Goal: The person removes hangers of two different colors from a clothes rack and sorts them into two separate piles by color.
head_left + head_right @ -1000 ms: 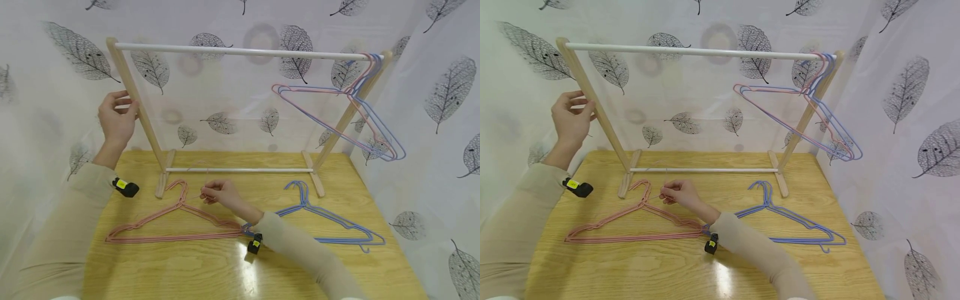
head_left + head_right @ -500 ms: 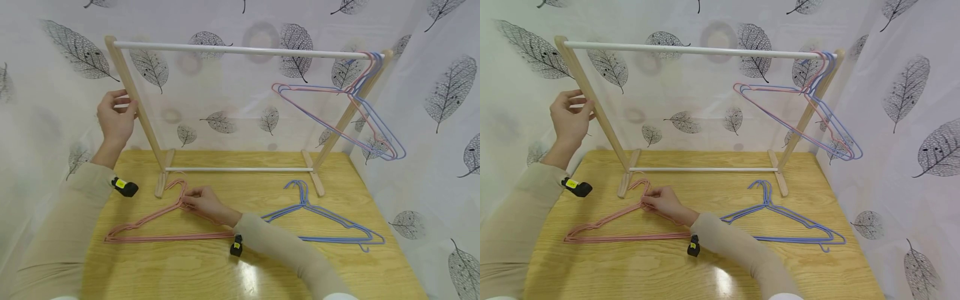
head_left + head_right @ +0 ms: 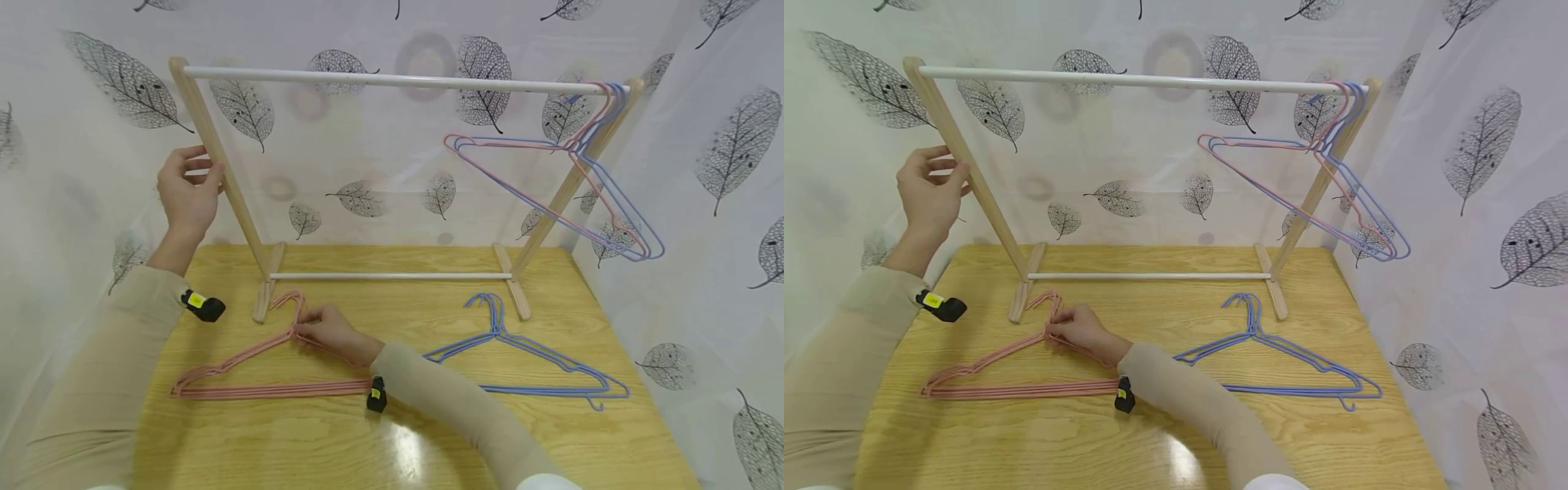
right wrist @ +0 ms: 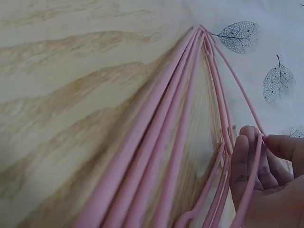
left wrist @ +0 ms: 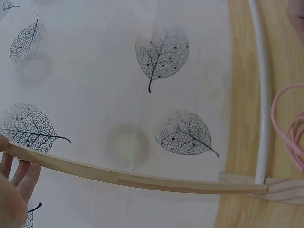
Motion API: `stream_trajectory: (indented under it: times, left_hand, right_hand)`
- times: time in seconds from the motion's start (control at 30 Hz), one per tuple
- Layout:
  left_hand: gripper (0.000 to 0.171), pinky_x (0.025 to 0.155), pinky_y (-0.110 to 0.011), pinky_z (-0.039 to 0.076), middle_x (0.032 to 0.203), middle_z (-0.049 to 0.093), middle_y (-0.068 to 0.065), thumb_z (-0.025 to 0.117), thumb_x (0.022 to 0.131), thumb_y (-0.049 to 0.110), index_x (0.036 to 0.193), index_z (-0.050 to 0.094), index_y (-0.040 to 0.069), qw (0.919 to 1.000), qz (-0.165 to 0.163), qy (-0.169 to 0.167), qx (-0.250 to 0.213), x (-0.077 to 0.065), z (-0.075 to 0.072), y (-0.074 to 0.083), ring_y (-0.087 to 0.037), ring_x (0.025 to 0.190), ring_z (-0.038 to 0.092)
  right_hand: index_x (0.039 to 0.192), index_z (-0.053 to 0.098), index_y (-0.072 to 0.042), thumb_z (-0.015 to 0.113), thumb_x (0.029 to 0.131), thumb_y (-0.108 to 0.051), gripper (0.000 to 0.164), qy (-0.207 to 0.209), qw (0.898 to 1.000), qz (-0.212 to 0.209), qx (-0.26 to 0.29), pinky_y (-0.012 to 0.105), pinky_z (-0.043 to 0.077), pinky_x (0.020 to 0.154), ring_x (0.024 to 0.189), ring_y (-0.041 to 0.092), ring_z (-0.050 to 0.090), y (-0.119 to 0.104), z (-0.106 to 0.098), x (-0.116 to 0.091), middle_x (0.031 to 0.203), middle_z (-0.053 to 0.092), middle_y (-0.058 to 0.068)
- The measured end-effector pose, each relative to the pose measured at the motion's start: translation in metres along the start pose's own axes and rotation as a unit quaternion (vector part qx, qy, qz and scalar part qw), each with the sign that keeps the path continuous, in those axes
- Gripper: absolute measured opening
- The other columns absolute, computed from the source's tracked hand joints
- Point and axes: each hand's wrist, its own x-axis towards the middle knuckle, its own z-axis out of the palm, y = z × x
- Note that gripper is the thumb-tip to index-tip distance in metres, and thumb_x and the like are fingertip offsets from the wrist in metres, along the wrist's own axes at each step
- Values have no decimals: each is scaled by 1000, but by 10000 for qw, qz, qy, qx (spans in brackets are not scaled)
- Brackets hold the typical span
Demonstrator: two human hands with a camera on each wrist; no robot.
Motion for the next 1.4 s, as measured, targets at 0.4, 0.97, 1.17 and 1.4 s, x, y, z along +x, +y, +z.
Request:
stream_trajectory:
  times: [0.4,0.97,1.17,1.4]
  left_hand:
    - [34,70,-1,59,95,57,21,68,103,22,136,67,15,10000,13,11,16,-1,0,2,3,76,58]
    - [34,70,-1,59,95,56,21,68,103,22,136,67,15,10000,-5,23,45,-2,0,3,3,77,58]
    - [34,70,-2,59,96,57,20,68,103,22,136,68,15,10000,-74,47,21,-2,0,2,3,77,58]
    - [34,70,-2,60,96,57,20,69,102,21,136,68,16,9999,-104,59,-68,-1,1,2,2,77,59]
  right_hand:
    - [126,72,5,65,105,-12,28,530,9836,-738,-1559,31,71,80,94,29,79,-12,-22,-8,112,79,21]
    - [128,69,8,63,106,-10,29,665,9678,-1806,-1626,46,71,89,95,32,80,-72,-70,-63,118,75,29]
    - [130,70,4,62,107,-11,29,891,9547,-2152,-1853,48,70,90,93,21,79,-87,-98,-88,118,76,27]
    - [130,72,0,65,106,-15,29,1356,9284,-2394,-2496,38,71,85,96,32,78,-99,-136,-118,116,78,22]
